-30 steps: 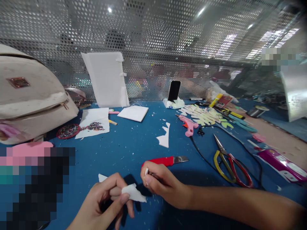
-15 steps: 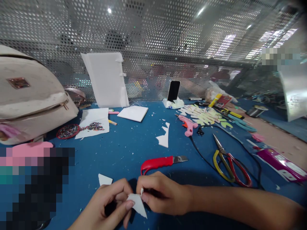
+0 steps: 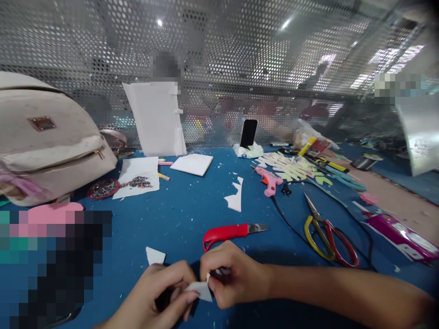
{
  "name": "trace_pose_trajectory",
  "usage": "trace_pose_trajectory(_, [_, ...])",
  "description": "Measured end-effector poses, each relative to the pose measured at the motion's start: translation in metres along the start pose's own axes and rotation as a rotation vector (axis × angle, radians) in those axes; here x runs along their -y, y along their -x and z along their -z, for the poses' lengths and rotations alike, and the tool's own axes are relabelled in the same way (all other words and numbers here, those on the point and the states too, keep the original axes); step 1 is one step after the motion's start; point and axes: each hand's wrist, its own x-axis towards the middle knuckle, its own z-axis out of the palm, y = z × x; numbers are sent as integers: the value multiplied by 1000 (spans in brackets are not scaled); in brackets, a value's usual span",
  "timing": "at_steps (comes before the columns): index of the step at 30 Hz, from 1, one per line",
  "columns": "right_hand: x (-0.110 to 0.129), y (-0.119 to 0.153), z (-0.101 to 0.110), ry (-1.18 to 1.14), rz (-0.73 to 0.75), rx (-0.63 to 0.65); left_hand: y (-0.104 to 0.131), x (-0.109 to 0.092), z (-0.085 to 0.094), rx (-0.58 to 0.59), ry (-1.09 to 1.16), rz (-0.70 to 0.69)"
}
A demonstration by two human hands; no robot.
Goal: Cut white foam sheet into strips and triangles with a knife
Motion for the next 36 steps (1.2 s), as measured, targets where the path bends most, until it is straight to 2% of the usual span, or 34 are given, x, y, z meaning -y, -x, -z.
trace_pose_trajectory(7, [16, -4, 3, 122, 83, 25, 2, -10, 4, -53, -114, -84])
trace_pose_trajectory(9, [23, -8, 3, 129, 3, 70, 5, -10, 5, -55, -116, -132])
trace_pose_trajectory(12, [31, -17, 15, 365, -147, 129, 9, -9, 6, 22, -150, -282])
trace_pose_trajectory(15, [34, -33, 53, 578, -193, 75, 10, -11, 6, 77, -159, -309])
trace_pose_trajectory(18, [27, -50, 112, 811, -247, -40, 10, -15, 6, 42, -109, -215])
trace_pose_trajectory(21, [11, -60, 167, 1045, -309, -86, 11, -17, 7, 35, -96, -199])
trace_pose_trajectory(24, [0, -56, 197, 1205, -325, -60, 11, -17, 7, 52, -96, -197])
trace_pose_trajectory(27, [7, -38, 200, 1299, -322, -26, 13, -16, 7, 35, -99, -204])
trace_pose_trajectory(30, [31, -1, 187, 1322, -324, 16, 14, -16, 7, -2, -117, -188])
trace_pose_trajectory(33, [53, 58, 165, 1221, -371, 61, 12, -17, 7, 6, -133, -178])
trace_pose_trajectory(36, [49, 130, 144, 1213, -513, -44, 8, -17, 6, -2, -109, -225])
